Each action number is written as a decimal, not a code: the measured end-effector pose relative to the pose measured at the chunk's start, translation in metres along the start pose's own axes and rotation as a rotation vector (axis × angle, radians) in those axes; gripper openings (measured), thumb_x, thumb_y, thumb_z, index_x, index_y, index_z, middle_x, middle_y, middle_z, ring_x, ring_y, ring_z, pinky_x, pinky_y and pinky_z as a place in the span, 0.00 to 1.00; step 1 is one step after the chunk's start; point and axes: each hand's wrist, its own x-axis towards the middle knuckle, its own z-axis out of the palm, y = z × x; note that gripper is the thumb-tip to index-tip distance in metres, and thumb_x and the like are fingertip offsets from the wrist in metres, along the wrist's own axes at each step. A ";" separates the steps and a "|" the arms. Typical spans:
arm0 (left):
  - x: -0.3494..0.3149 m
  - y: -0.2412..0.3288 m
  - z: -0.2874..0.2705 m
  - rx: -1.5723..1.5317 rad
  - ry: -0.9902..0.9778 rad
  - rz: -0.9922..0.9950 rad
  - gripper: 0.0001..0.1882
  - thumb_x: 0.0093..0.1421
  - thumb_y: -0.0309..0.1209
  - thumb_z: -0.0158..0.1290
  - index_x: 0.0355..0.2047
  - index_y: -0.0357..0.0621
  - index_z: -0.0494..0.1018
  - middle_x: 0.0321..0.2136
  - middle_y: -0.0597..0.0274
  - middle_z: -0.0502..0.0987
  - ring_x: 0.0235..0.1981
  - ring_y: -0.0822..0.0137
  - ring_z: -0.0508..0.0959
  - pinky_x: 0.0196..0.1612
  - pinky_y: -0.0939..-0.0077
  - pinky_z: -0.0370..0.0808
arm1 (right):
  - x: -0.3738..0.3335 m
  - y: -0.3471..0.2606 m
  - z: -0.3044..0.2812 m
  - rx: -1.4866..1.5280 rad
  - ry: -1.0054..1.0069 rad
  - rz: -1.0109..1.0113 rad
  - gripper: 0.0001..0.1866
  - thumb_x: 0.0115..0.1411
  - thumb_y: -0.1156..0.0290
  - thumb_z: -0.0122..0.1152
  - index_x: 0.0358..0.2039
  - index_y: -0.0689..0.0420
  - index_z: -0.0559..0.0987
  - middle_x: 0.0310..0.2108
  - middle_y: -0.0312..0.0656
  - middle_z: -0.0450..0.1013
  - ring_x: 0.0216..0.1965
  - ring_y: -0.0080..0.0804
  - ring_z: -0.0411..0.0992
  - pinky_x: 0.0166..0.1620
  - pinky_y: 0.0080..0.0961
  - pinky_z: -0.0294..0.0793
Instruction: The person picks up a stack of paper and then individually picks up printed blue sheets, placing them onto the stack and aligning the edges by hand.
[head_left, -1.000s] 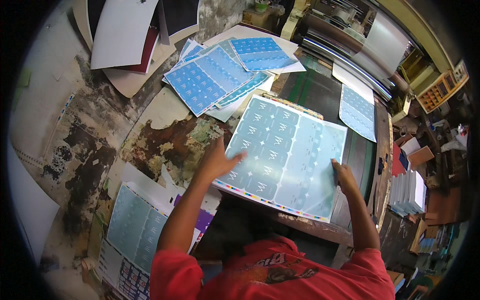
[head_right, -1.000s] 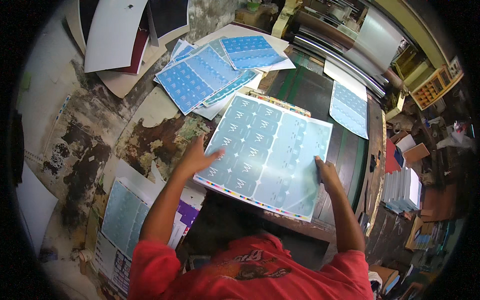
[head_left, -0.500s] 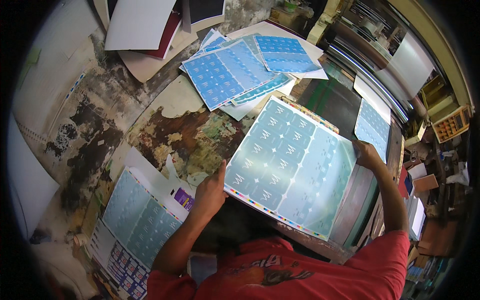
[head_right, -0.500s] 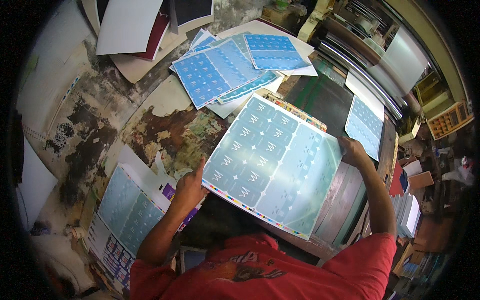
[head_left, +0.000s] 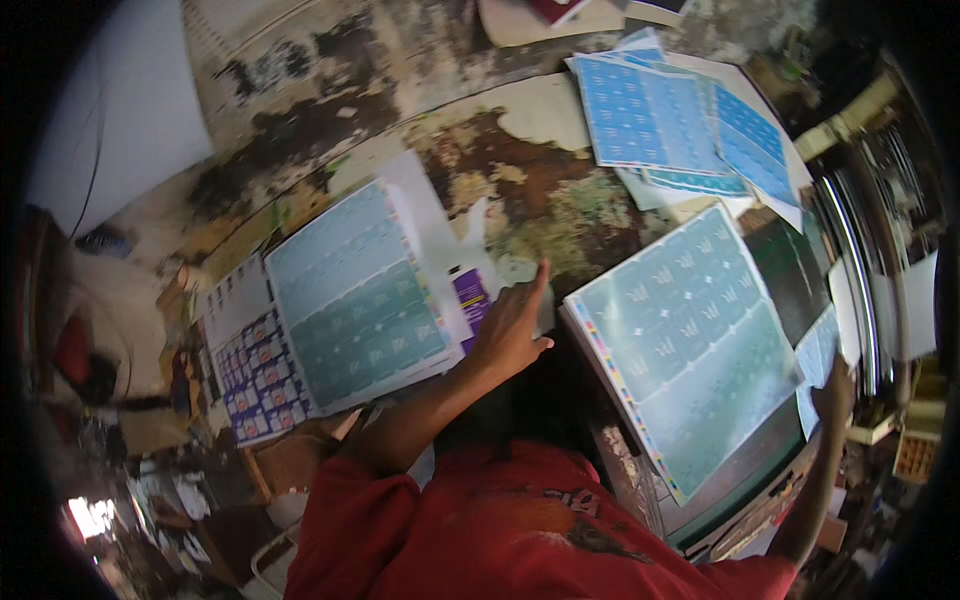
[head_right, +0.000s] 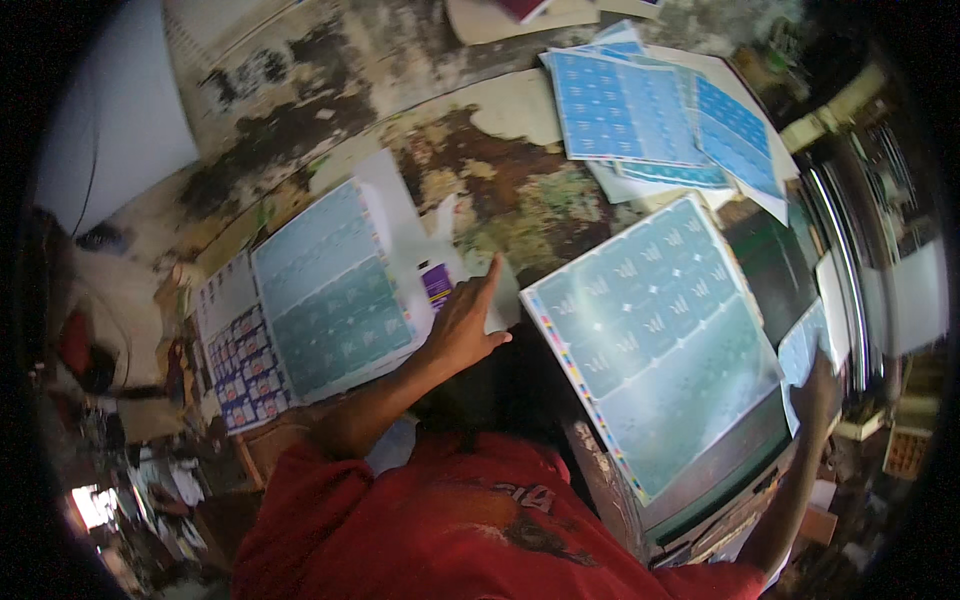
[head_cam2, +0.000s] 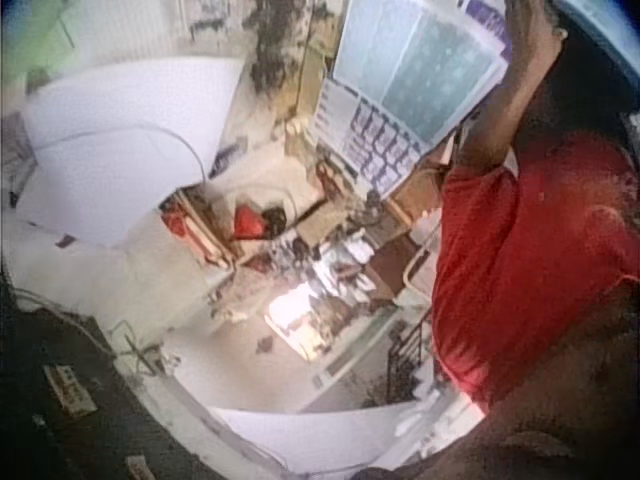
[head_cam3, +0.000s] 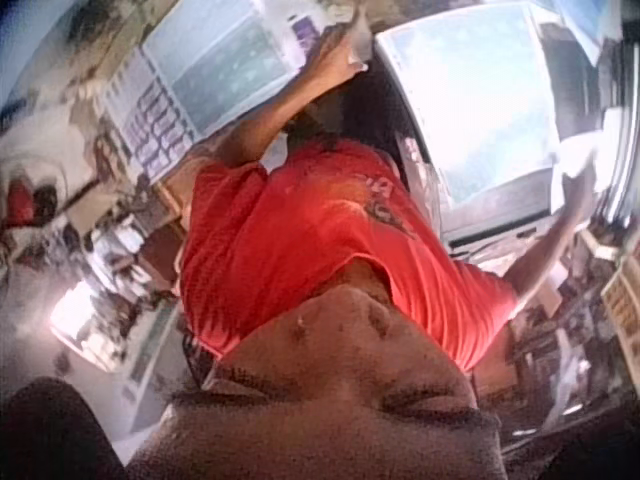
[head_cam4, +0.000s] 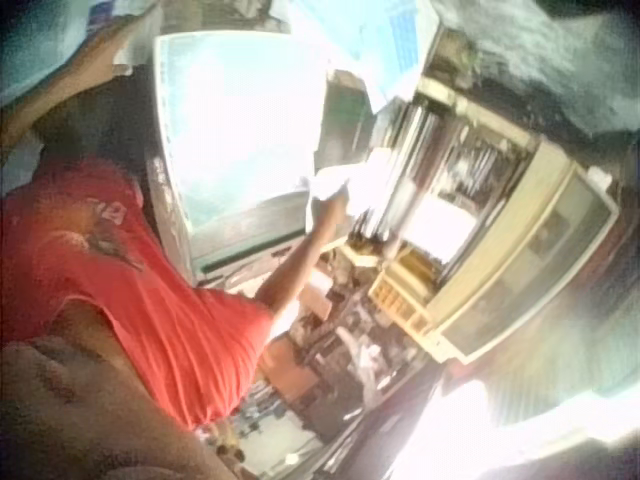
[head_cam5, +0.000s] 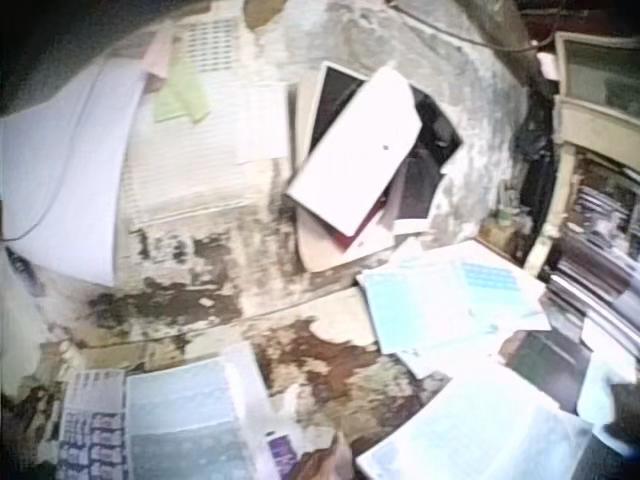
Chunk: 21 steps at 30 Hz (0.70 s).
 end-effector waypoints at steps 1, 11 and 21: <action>-0.019 -0.017 0.001 0.005 0.135 -0.041 0.59 0.47 0.36 0.71 0.71 0.39 0.43 0.52 0.38 0.69 0.55 0.41 0.69 0.59 0.52 0.66 | 0.006 0.046 0.006 -0.053 0.290 -0.182 0.50 0.44 0.82 0.67 0.69 0.50 0.59 0.60 0.50 0.67 0.59 0.55 0.66 0.61 0.44 0.67; -0.305 -0.184 -0.078 0.324 0.361 -0.796 0.55 0.36 0.35 0.75 0.63 0.32 0.58 0.58 0.36 0.65 0.60 0.38 0.63 0.64 0.50 0.60 | -0.180 -0.439 -0.029 0.836 -0.413 -0.836 0.31 0.48 0.69 0.75 0.52 0.64 0.75 0.45 0.52 0.74 0.44 0.49 0.75 0.46 0.34 0.76; -0.335 -0.230 -0.094 0.164 0.406 -1.001 0.26 0.40 0.35 0.72 0.38 0.37 0.76 0.34 0.42 0.80 0.38 0.43 0.80 0.42 0.53 0.77 | -0.202 -0.581 0.092 0.561 -0.154 -0.922 0.17 0.47 0.67 0.75 0.33 0.61 0.79 0.33 0.55 0.78 0.35 0.54 0.78 0.39 0.43 0.78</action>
